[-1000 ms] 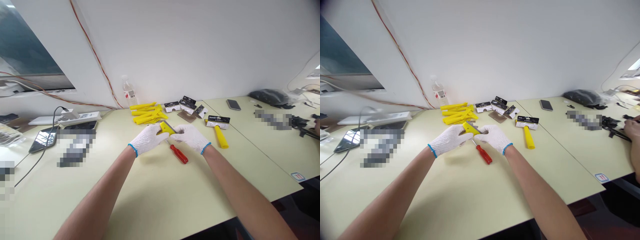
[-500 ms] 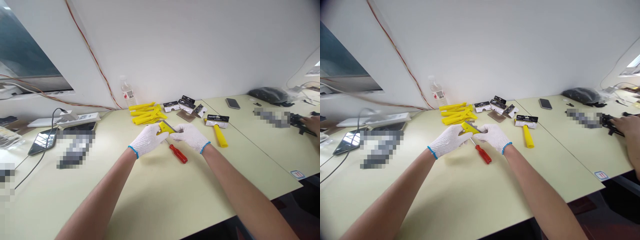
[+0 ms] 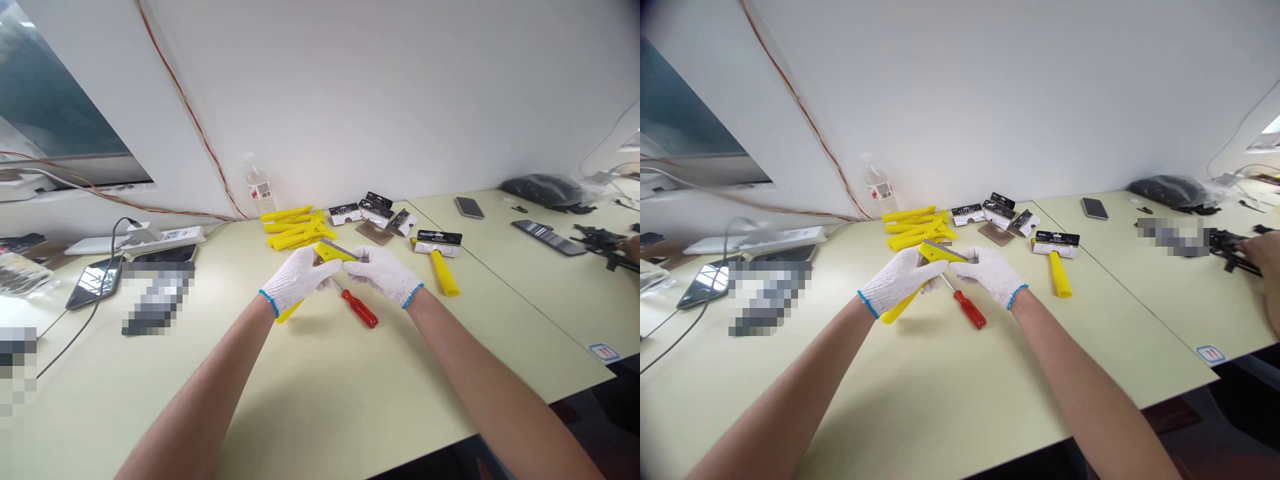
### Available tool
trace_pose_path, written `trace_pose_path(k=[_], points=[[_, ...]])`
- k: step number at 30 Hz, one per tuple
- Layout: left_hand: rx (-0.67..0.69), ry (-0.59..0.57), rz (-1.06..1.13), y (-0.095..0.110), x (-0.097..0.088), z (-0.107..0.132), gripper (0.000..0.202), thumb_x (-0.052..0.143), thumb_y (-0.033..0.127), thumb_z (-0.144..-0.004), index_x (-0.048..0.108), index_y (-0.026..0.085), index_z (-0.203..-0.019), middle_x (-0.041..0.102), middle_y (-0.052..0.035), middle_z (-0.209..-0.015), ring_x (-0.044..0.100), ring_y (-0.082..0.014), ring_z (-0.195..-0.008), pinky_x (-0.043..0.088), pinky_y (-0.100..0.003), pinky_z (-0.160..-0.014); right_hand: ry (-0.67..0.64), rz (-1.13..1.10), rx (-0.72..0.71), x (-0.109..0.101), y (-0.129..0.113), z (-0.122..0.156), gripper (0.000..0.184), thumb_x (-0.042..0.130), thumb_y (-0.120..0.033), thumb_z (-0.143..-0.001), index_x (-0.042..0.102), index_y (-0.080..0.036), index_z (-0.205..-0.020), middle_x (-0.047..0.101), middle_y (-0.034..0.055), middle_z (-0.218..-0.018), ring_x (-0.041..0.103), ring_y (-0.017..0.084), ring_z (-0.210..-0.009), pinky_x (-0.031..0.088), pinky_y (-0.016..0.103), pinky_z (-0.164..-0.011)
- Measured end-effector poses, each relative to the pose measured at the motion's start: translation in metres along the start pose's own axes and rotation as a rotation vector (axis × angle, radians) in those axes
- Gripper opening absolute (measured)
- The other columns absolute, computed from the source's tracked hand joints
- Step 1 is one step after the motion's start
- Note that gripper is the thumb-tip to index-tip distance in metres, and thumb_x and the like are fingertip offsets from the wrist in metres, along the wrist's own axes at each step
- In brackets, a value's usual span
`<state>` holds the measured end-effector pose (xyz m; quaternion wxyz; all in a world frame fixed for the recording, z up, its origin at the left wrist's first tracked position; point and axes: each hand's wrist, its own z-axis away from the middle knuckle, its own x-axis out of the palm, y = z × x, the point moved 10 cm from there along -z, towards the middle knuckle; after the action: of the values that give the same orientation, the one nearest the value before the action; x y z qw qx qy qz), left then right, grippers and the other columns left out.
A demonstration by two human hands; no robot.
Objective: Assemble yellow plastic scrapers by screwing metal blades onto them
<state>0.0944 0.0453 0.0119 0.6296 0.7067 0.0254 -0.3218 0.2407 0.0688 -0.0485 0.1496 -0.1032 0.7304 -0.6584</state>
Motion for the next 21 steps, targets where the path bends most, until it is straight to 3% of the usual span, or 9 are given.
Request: trace_pose_path(k=[5,9,15,21], points=[[-0.007,0.023,0.056,0.0040,-0.0002,0.0000,0.021,0.065,0.038,-0.086,0.066,0.017,-0.085,0.066,-0.0032,-0.064,0.060,-0.0151,-0.058,0.049,-0.027,-0.055,0.011,-0.002,0.016,0.0023,-0.0032,0.0028,0.049,0.051,-0.054,-0.107,0.065,-0.010,-0.123,0.063,0.0114,-0.109,0.064,0.011,-0.094,0.058,0.018,-0.080],[0.016,0.073,-0.006,0.0057,-0.0035,-0.0004,0.020,0.067,0.038,-0.084,0.065,0.017,-0.083,0.067,-0.0028,-0.066,0.061,-0.0154,-0.058,0.049,-0.027,-0.053,0.009,0.001,0.023,0.0020,-0.0041,-0.0006,0.048,0.056,-0.064,-0.099,0.071,-0.020,-0.109,0.068,0.0087,-0.101,0.069,0.013,-0.095,0.055,0.011,-0.072],[0.013,0.101,-0.013,0.0056,-0.0047,-0.0002,0.021,0.070,0.038,-0.082,0.066,0.018,-0.086,0.071,-0.0041,-0.071,0.063,-0.0161,-0.060,0.050,-0.027,-0.053,0.003,0.019,0.045,-0.0002,-0.0046,-0.0055,0.039,0.055,-0.061,-0.090,0.070,-0.026,-0.095,0.069,0.0079,-0.087,0.072,0.014,-0.092,0.052,0.013,-0.064],[-0.054,0.114,0.134,-0.0024,-0.0035,0.0000,0.017,0.071,0.034,-0.080,0.065,0.018,-0.082,0.068,-0.0039,-0.066,0.062,-0.0158,-0.059,0.050,-0.027,-0.054,0.017,0.021,0.057,0.0073,-0.0060,0.0000,0.042,0.065,-0.054,-0.088,0.069,-0.020,-0.112,0.070,0.0069,-0.095,0.071,0.014,-0.095,0.058,0.014,-0.072]])
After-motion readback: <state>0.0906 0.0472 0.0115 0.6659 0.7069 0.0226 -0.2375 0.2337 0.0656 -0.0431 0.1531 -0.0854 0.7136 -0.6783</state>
